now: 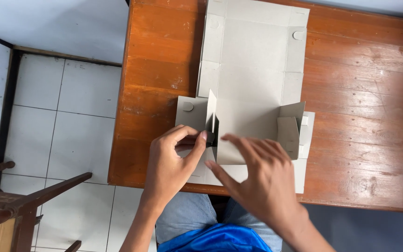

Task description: Assembling a cardboard gift box by folding a flat template and inserting a smaller product box.

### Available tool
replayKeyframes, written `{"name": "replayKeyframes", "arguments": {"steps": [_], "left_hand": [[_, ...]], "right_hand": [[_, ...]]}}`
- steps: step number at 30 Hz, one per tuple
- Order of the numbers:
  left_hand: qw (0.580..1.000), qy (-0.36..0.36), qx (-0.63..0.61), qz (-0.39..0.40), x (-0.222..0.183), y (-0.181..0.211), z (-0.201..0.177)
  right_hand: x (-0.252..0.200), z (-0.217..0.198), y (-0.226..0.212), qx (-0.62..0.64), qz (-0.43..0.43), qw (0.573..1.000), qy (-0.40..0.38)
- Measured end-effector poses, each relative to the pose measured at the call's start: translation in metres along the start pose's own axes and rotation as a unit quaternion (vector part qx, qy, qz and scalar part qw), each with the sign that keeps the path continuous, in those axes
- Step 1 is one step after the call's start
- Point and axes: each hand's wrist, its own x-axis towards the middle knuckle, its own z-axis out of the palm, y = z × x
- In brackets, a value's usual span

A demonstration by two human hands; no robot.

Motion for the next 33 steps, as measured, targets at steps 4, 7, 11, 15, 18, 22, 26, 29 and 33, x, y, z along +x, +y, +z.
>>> {"name": "replayKeyframes", "arguments": {"steps": [4, 7, 11, 15, 18, 22, 26, 29, 33], "left_hand": [[0.999, -0.011, -0.023, -0.028, -0.001, -0.002, 0.003], [1.0, -0.012, -0.014, -0.012, -0.003, -0.005, 0.004], [0.999, -0.007, -0.029, -0.04, -0.002, -0.007, 0.005], [0.995, -0.001, -0.066, -0.079, -0.004, -0.012, 0.009], [0.993, 0.007, -0.084, -0.088, -0.007, -0.016, 0.012], [0.989, 0.01, -0.102, -0.109, -0.008, -0.019, 0.015], [0.989, 0.006, -0.104, -0.101, -0.007, -0.017, 0.014], [0.988, 0.01, -0.109, -0.111, -0.007, -0.013, 0.016], [0.987, 0.022, -0.113, -0.112, -0.007, -0.015, 0.019]], "right_hand": [[-0.014, 0.021, 0.0, -0.027, -0.02, 0.997, 0.071], [-0.017, 0.032, 0.0, -0.027, 0.001, 0.993, 0.112], [-0.014, 0.034, -0.001, 0.022, 0.046, 0.993, 0.107], [-0.013, 0.032, -0.003, 0.028, 0.068, 0.993, 0.092], [-0.013, 0.033, -0.003, 0.019, 0.076, 0.993, 0.084], [-0.014, 0.035, -0.004, 0.002, 0.069, 0.994, 0.083], [-0.016, 0.036, -0.003, -0.001, 0.064, 0.995, 0.08], [-0.016, 0.036, -0.003, -0.003, 0.064, 0.995, 0.079], [-0.017, 0.035, -0.005, -0.001, 0.069, 0.994, 0.08]]}}
